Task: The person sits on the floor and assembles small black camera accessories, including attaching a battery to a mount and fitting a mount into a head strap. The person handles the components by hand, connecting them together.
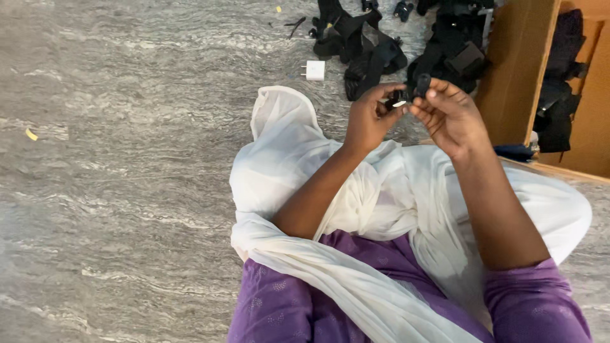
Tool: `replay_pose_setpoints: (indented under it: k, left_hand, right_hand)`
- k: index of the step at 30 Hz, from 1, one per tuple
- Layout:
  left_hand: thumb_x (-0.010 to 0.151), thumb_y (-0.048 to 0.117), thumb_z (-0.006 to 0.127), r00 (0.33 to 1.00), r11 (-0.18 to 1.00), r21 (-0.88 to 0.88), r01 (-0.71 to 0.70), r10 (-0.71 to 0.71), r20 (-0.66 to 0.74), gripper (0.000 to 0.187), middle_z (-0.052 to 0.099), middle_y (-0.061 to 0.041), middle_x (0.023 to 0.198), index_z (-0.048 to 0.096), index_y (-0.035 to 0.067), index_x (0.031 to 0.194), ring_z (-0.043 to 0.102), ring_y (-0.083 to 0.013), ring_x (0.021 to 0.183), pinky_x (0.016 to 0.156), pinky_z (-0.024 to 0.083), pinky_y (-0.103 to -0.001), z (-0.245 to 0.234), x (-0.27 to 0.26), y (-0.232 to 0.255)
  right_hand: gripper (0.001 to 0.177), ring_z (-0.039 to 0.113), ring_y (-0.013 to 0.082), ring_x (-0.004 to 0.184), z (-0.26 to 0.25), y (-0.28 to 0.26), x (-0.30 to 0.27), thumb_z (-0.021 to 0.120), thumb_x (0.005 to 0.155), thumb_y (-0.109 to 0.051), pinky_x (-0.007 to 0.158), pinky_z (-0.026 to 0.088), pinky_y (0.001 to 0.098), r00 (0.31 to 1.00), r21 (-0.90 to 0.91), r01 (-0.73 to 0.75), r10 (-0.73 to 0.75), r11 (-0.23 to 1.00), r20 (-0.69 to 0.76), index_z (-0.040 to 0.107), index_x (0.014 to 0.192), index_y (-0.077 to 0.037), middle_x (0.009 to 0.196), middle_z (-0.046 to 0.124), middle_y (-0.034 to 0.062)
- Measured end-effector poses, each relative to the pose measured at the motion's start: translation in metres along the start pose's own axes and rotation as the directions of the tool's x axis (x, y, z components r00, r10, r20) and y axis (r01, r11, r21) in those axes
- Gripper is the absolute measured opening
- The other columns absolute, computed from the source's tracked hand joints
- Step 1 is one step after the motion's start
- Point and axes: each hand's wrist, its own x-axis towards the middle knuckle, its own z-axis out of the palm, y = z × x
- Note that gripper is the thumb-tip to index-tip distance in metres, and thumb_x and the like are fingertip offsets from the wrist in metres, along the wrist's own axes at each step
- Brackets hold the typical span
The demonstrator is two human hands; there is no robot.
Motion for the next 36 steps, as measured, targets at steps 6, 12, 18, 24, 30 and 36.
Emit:
replay_pose_setpoints:
  k: [6,12,18,24,30,36]
  left_hand:
    - [0.093,-0.007,0.07,0.994,0.967,-0.237,0.097,-0.084,0.066,0.054,0.072,-0.003,0.109,0.058,0.008,0.143,0.07,-0.0037,0.083,0.072,0.056,-0.02,-0.003,-0.005,-0.027]
    - [0.097,-0.005,0.069,0.991,0.885,-0.447,0.13,-0.098,0.094,0.056,0.066,-0.005,0.132,0.055,0.008,0.15,0.065,-0.0053,0.096,0.083,0.057,-0.023,0.015,0.009,-0.049]
    - [0.098,0.005,0.074,0.983,0.841,-0.509,0.184,-0.162,0.088,0.063,0.068,-0.006,0.115,0.05,0.007,0.155,0.065,-0.0072,0.094,0.08,0.054,-0.024,0.01,0.014,-0.036]
    - [0.099,0.015,0.073,0.922,0.633,-0.672,0.385,-0.303,0.242,0.057,0.07,-0.006,0.108,0.052,0.001,0.151,0.07,-0.0126,0.096,0.086,0.059,-0.029,0.0,0.019,-0.024]
    - [0.103,0.022,0.073,0.893,0.529,-0.72,0.45,-0.293,0.343,0.052,0.069,-0.004,0.11,0.056,-0.002,0.146,0.069,-0.0129,0.098,0.088,0.056,-0.029,0.003,0.013,-0.031]
    - [0.098,0.029,0.076,0.85,0.538,-0.659,0.526,-0.364,0.381,0.054,0.069,-0.004,0.109,0.059,-0.002,0.139,0.07,-0.0136,0.099,0.092,0.058,-0.031,0.003,0.012,-0.035]
  right_hand:
    - [0.009,0.074,0.0206,0.091,0.002,0.033,0.005,0.066,0.104,-0.003,0.088,0.062,0.0338,0.999,-0.099,0.029,-0.03,0.995,-0.013,0.067,0.112,-0.008,0.1,0.074,0.0091]
    - [0.005,0.074,0.0192,0.095,-0.02,0.017,0.019,0.064,0.108,-0.005,0.088,0.062,0.0339,0.999,-0.03,-0.025,0.023,0.999,-0.049,0.067,0.112,-0.008,0.102,0.074,0.0079]
    - [0.017,0.073,0.0191,0.098,-0.003,-0.006,0.017,0.063,0.102,0.003,0.09,0.061,0.0339,0.995,-0.069,-0.017,0.01,0.997,-0.103,0.067,0.116,-0.006,0.109,0.076,0.0081]
    - [0.025,0.071,0.0171,0.103,0.018,-0.015,0.0,0.067,0.101,0.013,0.096,0.06,0.0328,0.94,-0.443,0.313,-0.342,0.84,0.015,0.069,0.123,0.002,0.115,0.073,0.0102]
    - [0.025,0.071,0.0185,0.105,0.017,-0.015,-0.009,0.066,0.099,0.017,0.1,0.058,0.0314,0.942,-0.46,0.306,-0.335,0.833,0.019,0.07,0.12,0.004,0.117,0.073,0.0118]
    - [0.031,0.07,0.0173,0.116,0.021,-0.014,-0.017,0.062,0.091,0.023,0.102,0.058,0.0285,0.89,-0.609,0.395,-0.45,0.688,0.069,0.07,0.111,0.002,0.127,0.067,0.0108]
